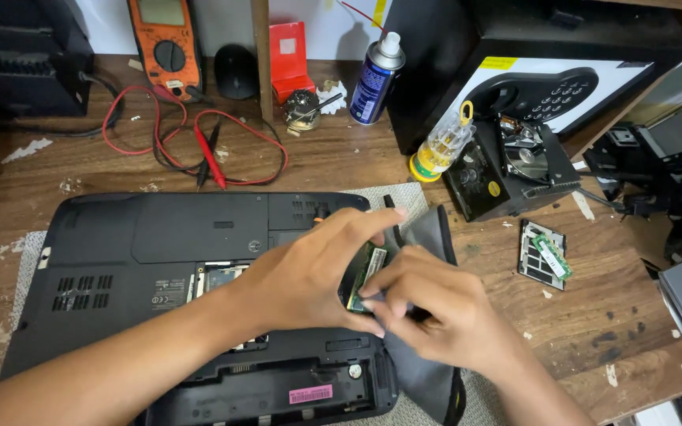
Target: The person cleans the gold contacts of a RAM stick using a grey eraser while holding it over an open laptop. They rub the eraser back and forth along the connector pins, then place the RAM stick on the table and pick up a screwdriver.
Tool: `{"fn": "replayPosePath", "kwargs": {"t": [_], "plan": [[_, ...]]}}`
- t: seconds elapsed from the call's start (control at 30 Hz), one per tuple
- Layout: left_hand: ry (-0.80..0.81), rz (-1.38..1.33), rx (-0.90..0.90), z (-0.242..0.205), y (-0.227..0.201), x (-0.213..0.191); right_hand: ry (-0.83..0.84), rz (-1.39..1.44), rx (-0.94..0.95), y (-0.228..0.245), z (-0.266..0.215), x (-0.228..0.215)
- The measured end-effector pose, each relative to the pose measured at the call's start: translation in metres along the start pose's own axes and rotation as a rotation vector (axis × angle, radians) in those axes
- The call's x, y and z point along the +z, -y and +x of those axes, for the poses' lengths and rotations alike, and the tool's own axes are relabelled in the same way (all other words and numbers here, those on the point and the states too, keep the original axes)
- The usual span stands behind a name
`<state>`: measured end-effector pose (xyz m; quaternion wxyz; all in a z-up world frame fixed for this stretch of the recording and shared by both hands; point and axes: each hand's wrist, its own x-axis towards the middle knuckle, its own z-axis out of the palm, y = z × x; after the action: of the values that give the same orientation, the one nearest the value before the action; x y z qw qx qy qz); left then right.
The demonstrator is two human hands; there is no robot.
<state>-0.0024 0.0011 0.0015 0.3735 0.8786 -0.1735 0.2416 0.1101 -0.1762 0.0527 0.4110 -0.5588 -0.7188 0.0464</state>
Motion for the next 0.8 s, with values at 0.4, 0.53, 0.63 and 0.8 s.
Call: {"fn": "replayPosePath", "kwargs": {"t": [0.4, 0.53, 0.63, 0.8], "plan": [[0.076, -0.084, -0.086, 0.002, -0.006, 0.002, -0.098, -0.126, 0.022, -0.018, -0.015, 0.005], [0.034, -0.103, -0.079, 0.001, -0.004, 0.01, -0.167, -0.191, 0.022, -0.02, -0.017, 0.001], [0.029, -0.145, -0.103, 0.001, -0.005, 0.01, -0.169, -0.247, 0.017, -0.019, -0.016, 0.0], [-0.043, -0.197, -0.216, 0.004, -0.012, 0.0, -0.179, -0.242, 0.109, -0.014, -0.012, -0.008]]}}
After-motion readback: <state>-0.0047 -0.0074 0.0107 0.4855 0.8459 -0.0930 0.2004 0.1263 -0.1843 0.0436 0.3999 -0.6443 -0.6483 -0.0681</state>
